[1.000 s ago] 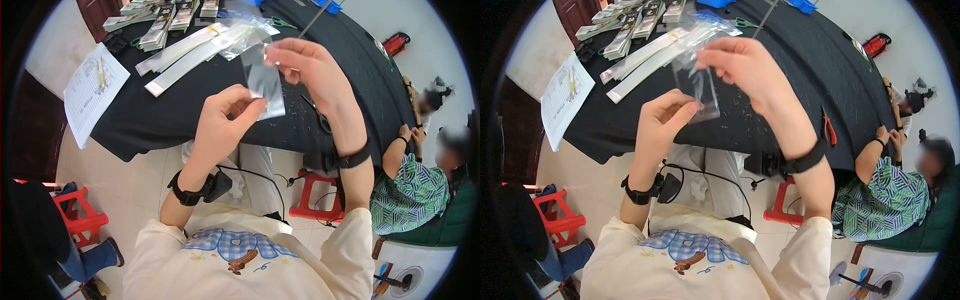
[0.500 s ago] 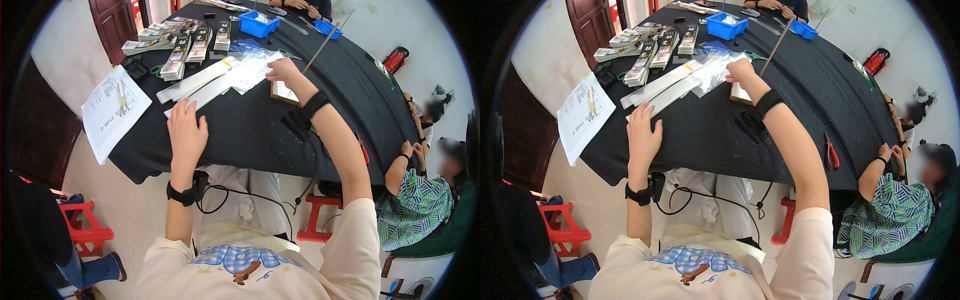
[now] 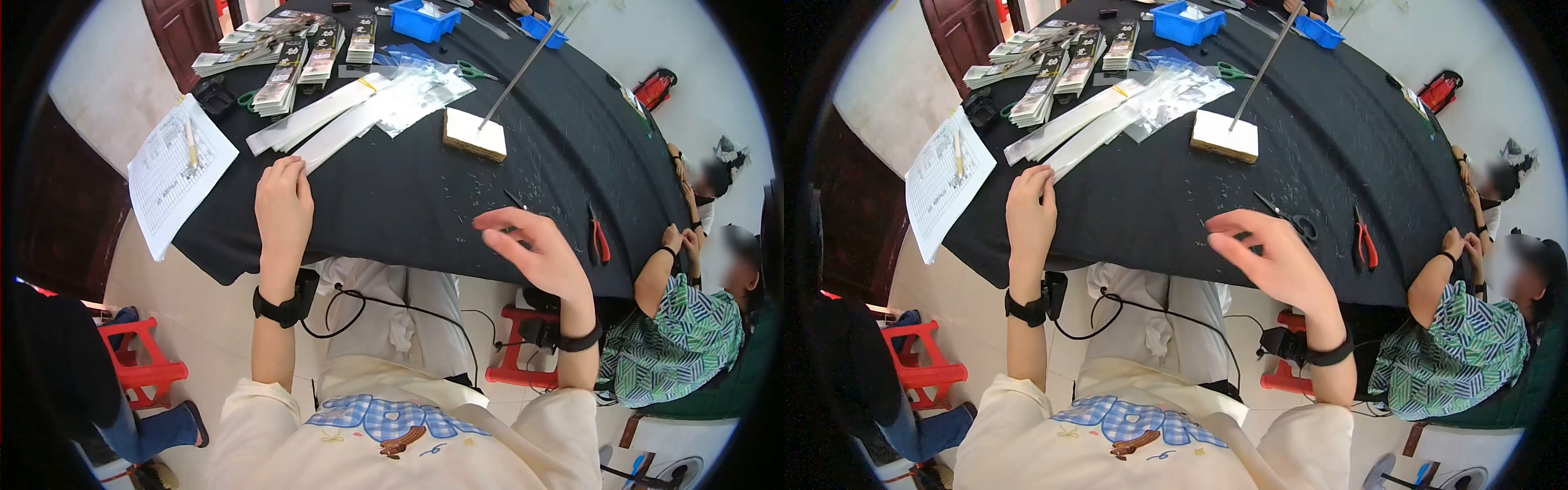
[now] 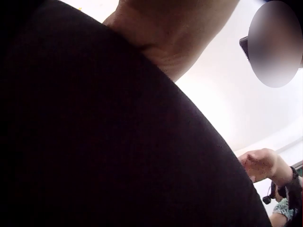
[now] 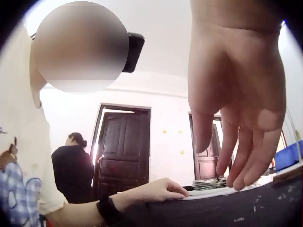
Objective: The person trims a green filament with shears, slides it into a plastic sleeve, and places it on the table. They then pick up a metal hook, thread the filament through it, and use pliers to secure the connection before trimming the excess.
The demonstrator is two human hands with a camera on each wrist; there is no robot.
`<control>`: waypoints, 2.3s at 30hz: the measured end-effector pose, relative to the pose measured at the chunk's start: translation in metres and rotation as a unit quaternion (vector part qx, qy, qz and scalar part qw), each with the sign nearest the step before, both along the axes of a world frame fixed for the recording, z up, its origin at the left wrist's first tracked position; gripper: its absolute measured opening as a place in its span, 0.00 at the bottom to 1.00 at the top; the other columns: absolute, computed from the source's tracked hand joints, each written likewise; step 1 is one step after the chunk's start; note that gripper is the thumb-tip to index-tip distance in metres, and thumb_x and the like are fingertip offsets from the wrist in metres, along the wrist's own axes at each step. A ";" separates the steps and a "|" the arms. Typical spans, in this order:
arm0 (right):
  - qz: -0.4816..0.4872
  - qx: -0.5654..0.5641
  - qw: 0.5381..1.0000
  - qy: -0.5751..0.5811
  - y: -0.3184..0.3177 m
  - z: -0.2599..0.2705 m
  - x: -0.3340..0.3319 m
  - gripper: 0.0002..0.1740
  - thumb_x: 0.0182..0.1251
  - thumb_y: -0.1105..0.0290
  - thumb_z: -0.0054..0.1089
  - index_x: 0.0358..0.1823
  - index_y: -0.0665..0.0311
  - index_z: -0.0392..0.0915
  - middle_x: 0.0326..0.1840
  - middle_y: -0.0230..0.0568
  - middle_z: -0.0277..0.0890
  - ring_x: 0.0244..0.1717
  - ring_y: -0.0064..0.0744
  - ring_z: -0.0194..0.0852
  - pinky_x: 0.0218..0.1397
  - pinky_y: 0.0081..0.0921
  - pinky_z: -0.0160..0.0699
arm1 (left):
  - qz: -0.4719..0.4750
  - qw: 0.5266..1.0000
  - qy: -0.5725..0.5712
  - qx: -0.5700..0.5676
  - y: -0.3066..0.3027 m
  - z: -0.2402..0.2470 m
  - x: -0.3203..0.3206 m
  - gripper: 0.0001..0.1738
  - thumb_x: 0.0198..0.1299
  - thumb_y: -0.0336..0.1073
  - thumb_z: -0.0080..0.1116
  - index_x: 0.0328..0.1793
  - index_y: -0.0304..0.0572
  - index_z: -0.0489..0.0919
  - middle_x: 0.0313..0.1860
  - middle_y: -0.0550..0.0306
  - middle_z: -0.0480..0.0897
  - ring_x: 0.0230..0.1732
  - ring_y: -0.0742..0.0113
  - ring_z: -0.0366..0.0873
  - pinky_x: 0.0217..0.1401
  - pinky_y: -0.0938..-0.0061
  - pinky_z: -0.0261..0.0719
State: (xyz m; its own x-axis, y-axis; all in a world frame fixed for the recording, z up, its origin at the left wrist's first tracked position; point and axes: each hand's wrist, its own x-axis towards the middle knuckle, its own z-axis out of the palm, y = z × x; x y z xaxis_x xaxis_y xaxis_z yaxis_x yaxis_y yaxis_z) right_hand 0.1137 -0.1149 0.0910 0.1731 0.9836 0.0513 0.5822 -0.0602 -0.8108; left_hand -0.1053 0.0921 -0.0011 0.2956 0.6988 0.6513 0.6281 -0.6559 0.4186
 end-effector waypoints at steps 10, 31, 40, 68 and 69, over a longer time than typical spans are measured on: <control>-0.310 0.080 0.899 -0.299 -0.057 -0.058 0.048 0.14 0.60 0.69 0.55 0.46 0.69 0.73 0.52 0.48 0.70 0.56 0.44 0.65 0.58 0.32 0.64 | 0.035 0.999 -0.009 -0.010 -0.006 0.001 0.006 0.05 0.54 0.28 0.54 0.36 0.34 0.77 0.38 0.51 0.79 0.40 0.56 0.77 0.43 0.69 0.75; -0.331 0.145 0.906 -0.220 -0.069 -0.068 0.063 0.12 0.57 0.72 0.57 0.43 0.67 0.74 0.47 0.45 0.72 0.49 0.41 0.67 0.50 0.30 0.68 | -0.070 0.995 0.042 -0.059 -0.075 0.003 0.060 0.15 0.54 0.35 0.54 0.48 0.40 0.78 0.56 0.57 0.75 0.64 0.55 0.65 0.63 0.65 0.63; -0.241 -0.017 0.947 -0.210 -0.025 -0.016 0.123 0.10 0.53 0.69 0.58 0.33 0.69 0.81 0.28 0.46 0.79 0.32 0.35 0.79 0.38 0.26 0.75 | -0.082 0.994 0.056 -0.040 -0.074 0.003 0.059 0.14 0.55 0.37 0.55 0.47 0.42 0.78 0.55 0.59 0.76 0.63 0.56 0.66 0.61 0.66 0.65; -0.270 -0.246 0.905 -0.218 0.067 -0.034 0.173 0.12 0.44 0.66 0.63 0.18 0.71 0.76 0.16 0.40 0.73 0.18 0.30 0.72 0.20 0.25 0.70 | -0.087 0.995 0.047 -0.030 -0.072 0.002 0.060 0.12 0.53 0.35 0.56 0.43 0.42 0.80 0.53 0.59 0.77 0.59 0.58 0.70 0.58 0.67 0.68; -0.273 -0.248 0.904 -0.215 0.068 -0.034 0.172 0.12 0.45 0.67 0.62 0.17 0.71 0.76 0.15 0.39 0.71 0.17 0.29 0.69 0.19 0.24 0.67 | -0.087 0.995 0.046 -0.030 -0.072 0.003 0.060 0.12 0.53 0.35 0.56 0.43 0.42 0.80 0.53 0.59 0.77 0.59 0.58 0.70 0.58 0.67 0.68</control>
